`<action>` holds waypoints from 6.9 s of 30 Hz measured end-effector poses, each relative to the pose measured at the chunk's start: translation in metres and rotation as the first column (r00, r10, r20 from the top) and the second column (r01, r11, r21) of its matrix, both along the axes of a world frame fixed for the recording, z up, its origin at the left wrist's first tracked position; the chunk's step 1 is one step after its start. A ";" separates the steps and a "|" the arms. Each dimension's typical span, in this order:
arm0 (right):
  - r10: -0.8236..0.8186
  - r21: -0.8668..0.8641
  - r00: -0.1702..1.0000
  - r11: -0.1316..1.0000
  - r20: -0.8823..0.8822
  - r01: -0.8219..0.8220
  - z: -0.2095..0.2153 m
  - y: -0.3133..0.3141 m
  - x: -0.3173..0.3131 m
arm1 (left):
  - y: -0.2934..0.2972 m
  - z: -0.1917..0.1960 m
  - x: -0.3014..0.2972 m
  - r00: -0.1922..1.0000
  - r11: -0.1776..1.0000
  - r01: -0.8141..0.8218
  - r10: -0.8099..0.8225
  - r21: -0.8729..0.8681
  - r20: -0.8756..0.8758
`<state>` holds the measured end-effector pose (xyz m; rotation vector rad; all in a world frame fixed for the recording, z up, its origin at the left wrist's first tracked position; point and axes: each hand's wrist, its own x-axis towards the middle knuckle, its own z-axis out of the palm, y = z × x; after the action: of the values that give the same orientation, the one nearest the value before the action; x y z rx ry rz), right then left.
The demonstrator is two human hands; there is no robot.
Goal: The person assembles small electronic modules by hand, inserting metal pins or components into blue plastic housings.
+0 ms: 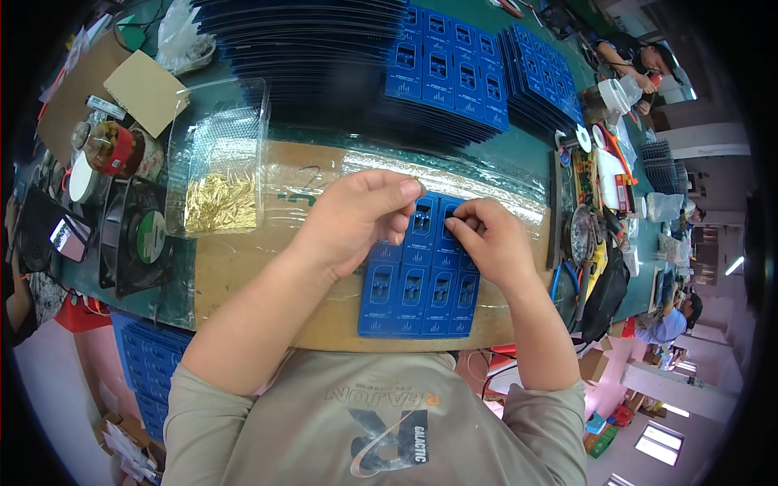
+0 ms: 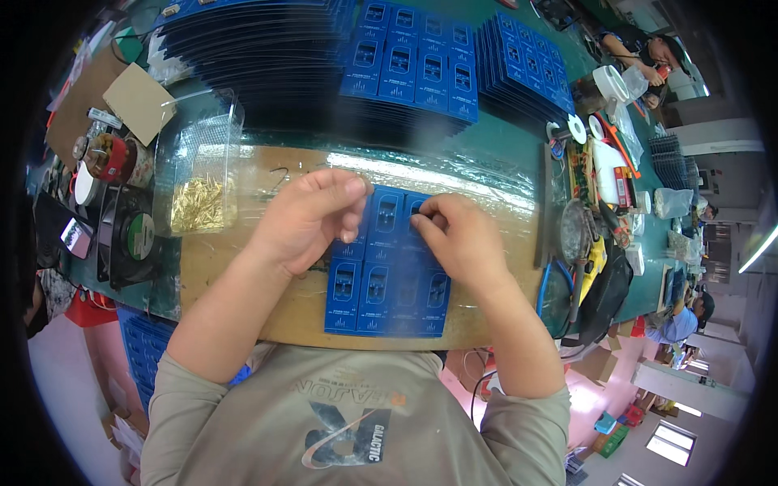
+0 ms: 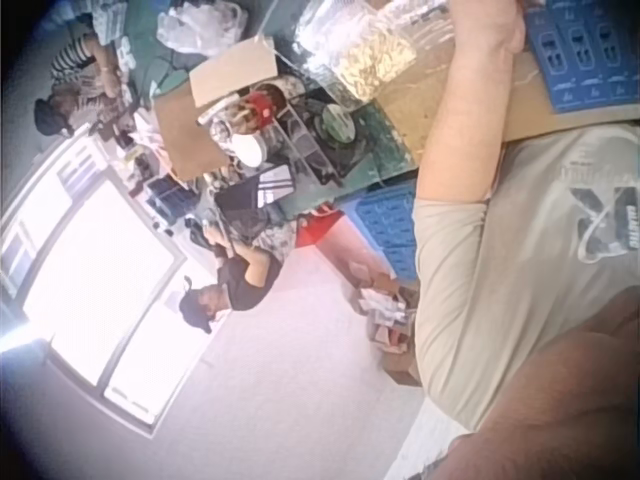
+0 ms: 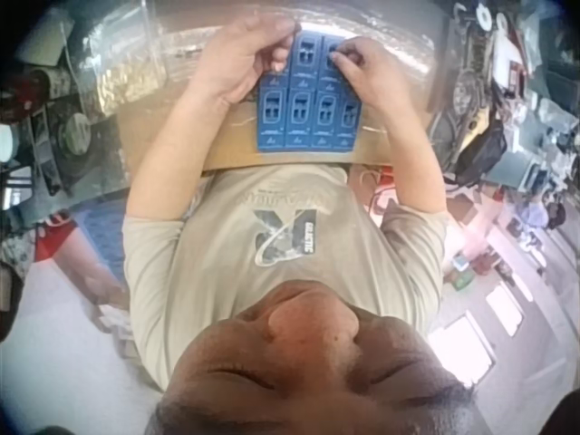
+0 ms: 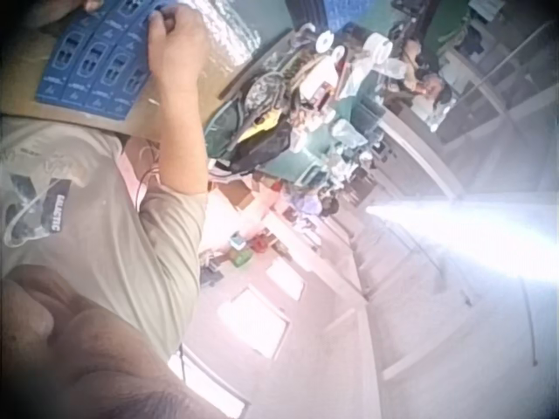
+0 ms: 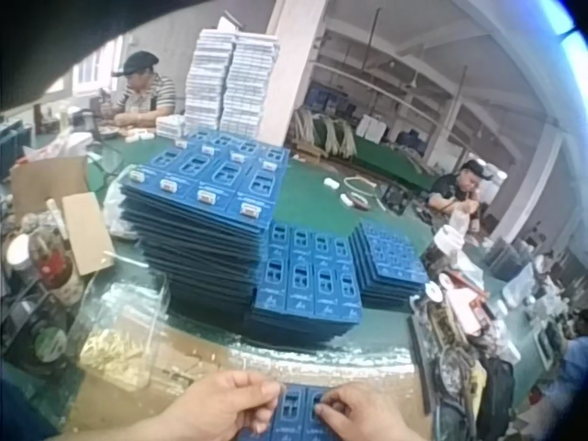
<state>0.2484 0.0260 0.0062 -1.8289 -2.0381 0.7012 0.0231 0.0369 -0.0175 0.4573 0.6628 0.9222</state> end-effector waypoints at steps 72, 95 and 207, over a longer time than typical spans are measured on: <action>-0.004 -0.141 0.993 0.990 -0.117 -0.012 0.007 -0.008 0.005 | -0.001 0.000 0.001 0.999 1.000 0.019 -0.019 0.015 0.034; 0.020 -0.122 0.992 0.992 -0.124 -0.036 0.006 -0.002 -0.001 | -0.001 0.000 0.001 0.999 0.999 0.036 -0.036 0.001 -0.025; 0.145 0.299 0.989 0.943 0.017 -0.144 -0.030 -0.006 0.017 | -0.001 -0.006 0.007 0.982 0.992 -0.057 0.075 0.110 -0.173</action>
<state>0.2652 0.0196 -0.0237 -1.5179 -2.1554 0.4024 0.0300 0.0364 -0.0235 0.6191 0.7972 0.9898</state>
